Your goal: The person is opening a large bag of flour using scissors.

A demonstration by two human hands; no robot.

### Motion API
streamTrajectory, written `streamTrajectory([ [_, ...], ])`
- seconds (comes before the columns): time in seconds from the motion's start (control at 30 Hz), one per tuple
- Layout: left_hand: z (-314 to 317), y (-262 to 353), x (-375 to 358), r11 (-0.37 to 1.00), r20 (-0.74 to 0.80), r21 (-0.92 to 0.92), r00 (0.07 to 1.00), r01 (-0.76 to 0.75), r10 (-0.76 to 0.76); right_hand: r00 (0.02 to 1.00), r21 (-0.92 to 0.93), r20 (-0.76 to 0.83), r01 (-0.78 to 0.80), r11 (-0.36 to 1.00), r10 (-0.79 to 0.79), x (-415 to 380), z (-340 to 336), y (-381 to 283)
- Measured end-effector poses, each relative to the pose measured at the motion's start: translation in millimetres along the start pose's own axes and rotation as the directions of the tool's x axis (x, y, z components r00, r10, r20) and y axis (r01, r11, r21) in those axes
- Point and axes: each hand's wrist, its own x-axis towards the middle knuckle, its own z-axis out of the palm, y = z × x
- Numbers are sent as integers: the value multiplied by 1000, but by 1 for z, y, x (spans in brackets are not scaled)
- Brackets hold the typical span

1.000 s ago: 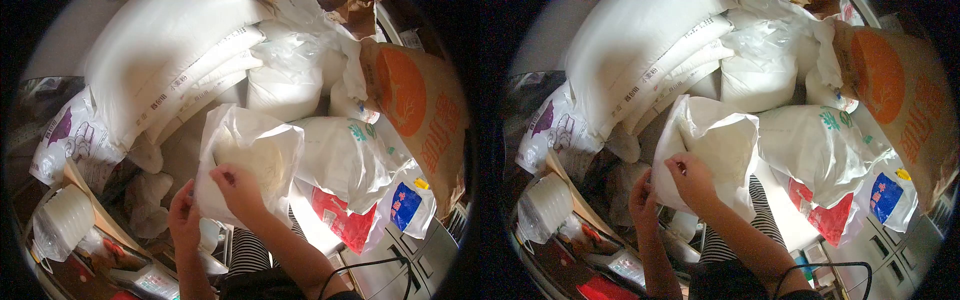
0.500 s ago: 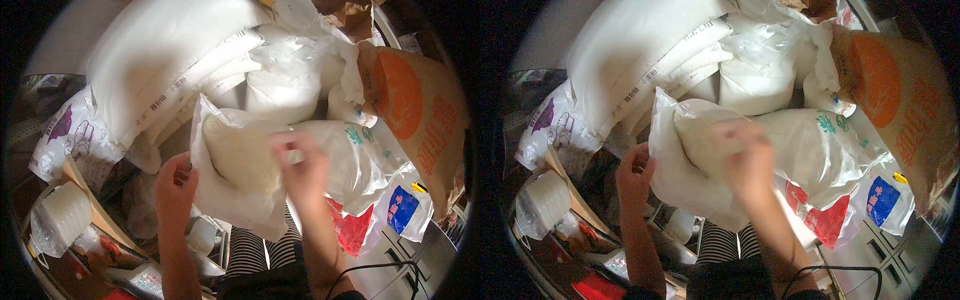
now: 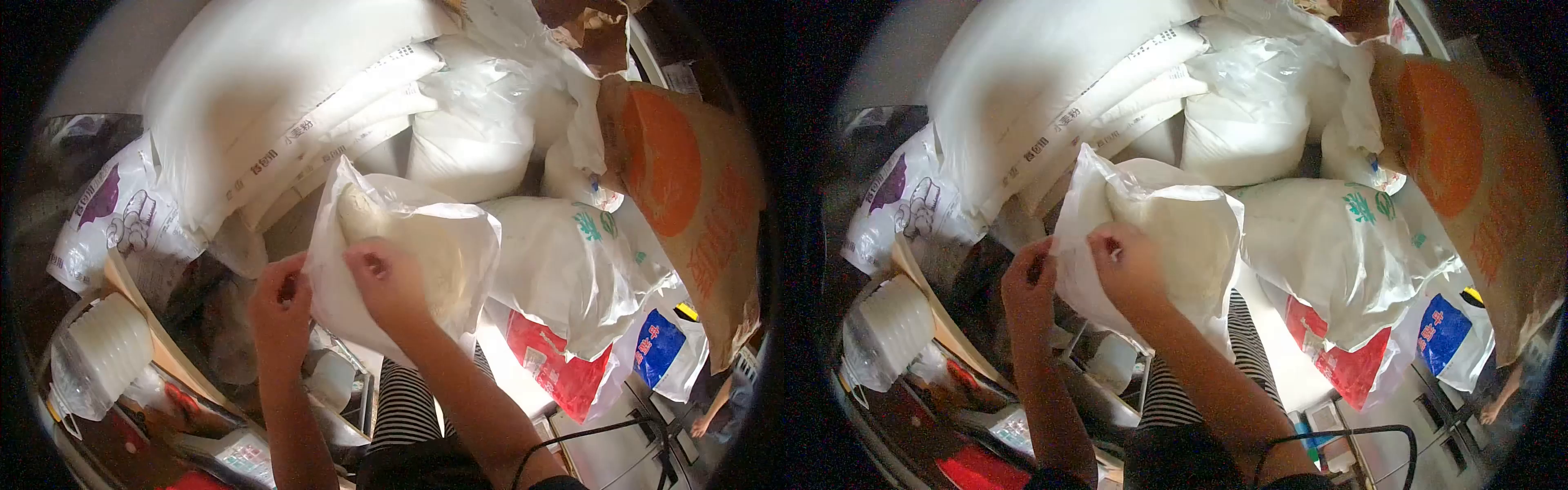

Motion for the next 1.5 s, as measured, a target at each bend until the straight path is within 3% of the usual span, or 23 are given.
streamTrajectory([
  [0.07,-1,-2,0,1000,-14,-28,1000,-9,9,996,-93,-88,6,996,-15,-4,-23,-12],
  [0.13,-2,-4,0,996,-19,-85,1000,1,-3,959,-246,-189,161,956,-210,-12,-61,-28],
  [0.2,-3,-7,-2,993,-33,-121,999,-1,-3,916,-291,-367,54,955,-163,-12,-104,-36],
  [0.27,-1,-10,-1,989,-44,-149,999,-14,8,855,-615,-425,-33,788,-296,1,-138,-36],
  [0.37,1,-14,0,989,-49,-139,998,-44,37,779,-814,-291,104,572,-555,8,-140,-46],
  [0.5,-5,-19,2,996,-32,-87,999,-35,32,849,-756,18,357,549,-528,16,-103,-53],
  [0.57,-5,-18,3,999,-29,-39,999,-34,33,800,-722,149,490,489,-582,29,-87,-53],
  [0.6,-5,-17,4,999,-31,6,998,-46,46,847,-679,169,471,564,-504,31,-75,-53],
  [0.67,-4,-10,8,986,-45,120,992,-116,122,914,-590,224,404,698,-339,33,-48,-51],
  [0.77,15,12,26,924,-44,295,962,-245,269,976,-418,213,126,900,-37,32,-14,-41],
  [0.8,21,18,35,904,-32,333,955,-268,295,979,-147,202,-12,989,42,33,-4,-28],
  [0.83,24,21,43,882,-19,370,947,-291,321,969,135,214,-152,979,121,36,5,-16],
  [0.87,25,20,52,877,-19,365,939,-313,343,949,400,250,-281,872,191,40,10,-4],
  [0.97,29,9,67,884,-13,303,926,-357,378,959,586,134,-279,761,248,44,13,-16],
  [1.03,27,7,70,912,0,195,930,-360,368,953,606,139,-295,739,268,50,16,-19],
  [1.17,19,16,63,925,-5,171,939,-339,345,962,591,98,-263,763,256,57,25,-16],
  [1.33,20,17,64,938,-6,102,942,-332,335,975,317,-67,-182,931,213,63,33,-1],
  [1.37,19,16,66,926,-41,165,936,-340,351,970,235,-122,-177,956,210,64,35,6],
  [1.43,15,10,70,893,-108,292,916,-343,387,946,278,-91,-275,920,310,57,27,4],
  [1.5,9,7,69,950,-90,176,956,-259,278,926,389,-69,-318,864,372,42,14,-7],
])
